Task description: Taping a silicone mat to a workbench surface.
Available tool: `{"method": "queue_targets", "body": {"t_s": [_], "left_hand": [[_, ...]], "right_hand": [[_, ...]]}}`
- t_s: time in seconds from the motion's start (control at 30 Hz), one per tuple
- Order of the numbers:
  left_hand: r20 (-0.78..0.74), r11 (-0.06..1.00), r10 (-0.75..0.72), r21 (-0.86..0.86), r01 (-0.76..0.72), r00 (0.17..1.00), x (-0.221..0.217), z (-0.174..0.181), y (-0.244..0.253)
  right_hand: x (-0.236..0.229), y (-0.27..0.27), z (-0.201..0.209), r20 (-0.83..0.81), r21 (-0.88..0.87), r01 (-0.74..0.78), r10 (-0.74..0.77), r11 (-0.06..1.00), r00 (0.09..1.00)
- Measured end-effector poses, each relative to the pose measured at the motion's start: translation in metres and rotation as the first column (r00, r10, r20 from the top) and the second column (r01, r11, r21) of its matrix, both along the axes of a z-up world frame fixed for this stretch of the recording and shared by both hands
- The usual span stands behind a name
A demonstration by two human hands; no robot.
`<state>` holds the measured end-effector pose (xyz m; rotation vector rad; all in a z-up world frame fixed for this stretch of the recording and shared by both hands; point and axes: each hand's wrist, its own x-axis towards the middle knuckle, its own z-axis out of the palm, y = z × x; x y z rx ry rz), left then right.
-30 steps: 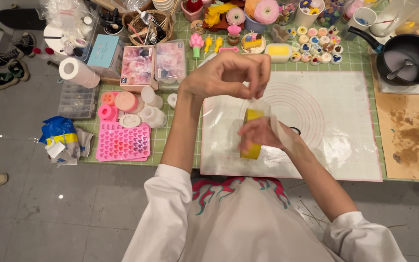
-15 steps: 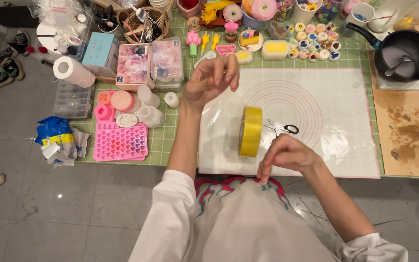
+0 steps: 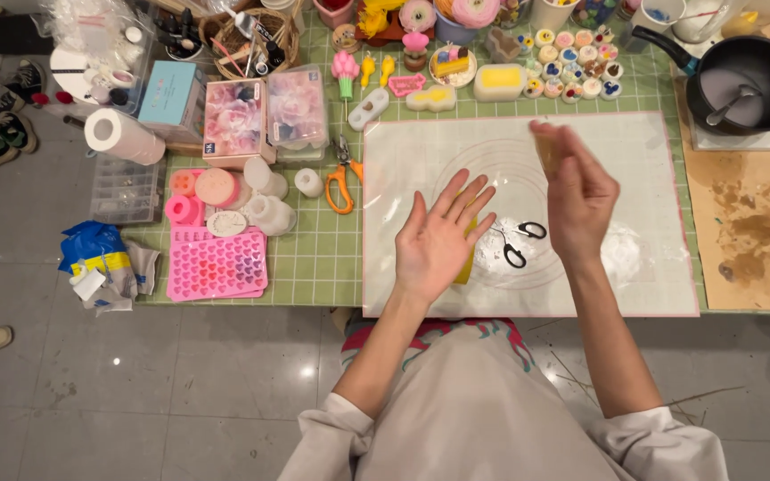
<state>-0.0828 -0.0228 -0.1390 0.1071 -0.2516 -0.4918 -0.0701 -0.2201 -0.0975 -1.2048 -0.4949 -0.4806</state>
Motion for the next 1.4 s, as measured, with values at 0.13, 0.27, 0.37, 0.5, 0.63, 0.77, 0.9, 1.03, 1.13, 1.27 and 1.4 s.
{"method": "queue_targets", "body": {"t_s": [0.13, 0.27, 0.37, 0.5, 0.63, 0.77, 0.9, 1.03, 1.13, 1.27, 1.4], "left_hand": [[0.033, 0.984, -0.01, 0.176, 0.004, 0.999, 0.003, 0.01, 0.005], [0.381, 0.631, 0.066, 0.7, -0.334, 0.922, 0.008, 0.006, 0.019], [0.639, 0.003, 0.071, 0.768, -0.641, 0.766, 0.009, 0.008, 0.034], [0.807, -0.361, 0.165, 0.585, -0.726, 0.567, 0.03, -0.08, 0.014], [0.298, -0.119, 0.134, 0.952, -0.283, 0.945, 0.022, -0.138, -0.024], [0.019, 0.439, 0.285, 0.886, -0.148, 0.958, 0.03, -0.182, -0.011], [-0.304, 0.706, 0.494, 0.687, -0.172, 0.815, 0.026, -0.143, 0.052], [0.006, 0.429, 0.568, 0.851, -0.302, 0.823, -0.008, -0.133, 0.105], [0.235, 0.075, 0.506, 0.946, -0.314, 0.83, -0.023, -0.117, 0.139], [0.332, -0.075, 0.516, 0.936, -0.345, 0.789, -0.039, -0.137, 0.169], [0.506, -0.591, 0.292, 0.763, -0.263, 0.812, -0.043, -0.114, 0.165]], "right_hand": [[-0.011, 0.007, -0.006, 0.034, -0.595, 0.254, -0.292, 0.763, 0.956], [-0.024, 0.01, -0.011, 0.147, -0.904, 0.172, -0.094, 0.391, 0.985], [-0.032, -0.029, -0.041, 0.038, -0.948, 0.087, -0.162, 0.306, 0.986], [-0.05, -0.084, -0.091, -0.146, -0.937, 0.011, -0.421, 0.348, 0.895], [-0.07, -0.072, -0.159, -0.134, -0.933, 0.024, -0.406, 0.36, 0.904], [-0.105, -0.048, -0.218, -0.108, -0.982, -0.021, -0.466, 0.187, 0.878], [-0.124, -0.016, -0.258, 0.063, -0.997, 0.039, -0.483, -0.06, 0.873], [-0.117, 0.0, -0.259, -0.042, -0.993, -0.081, -0.396, -0.083, 0.917], [-0.112, 0.005, -0.249, -0.004, -1.0, -0.003, -0.422, 0.003, 0.907], [-0.111, -0.039, -0.277, -0.306, -0.855, -0.087, -0.362, 0.511, 0.881], [-0.123, -0.096, -0.261, -0.696, -0.033, 0.038, -0.05, 0.999, 0.717]]}}
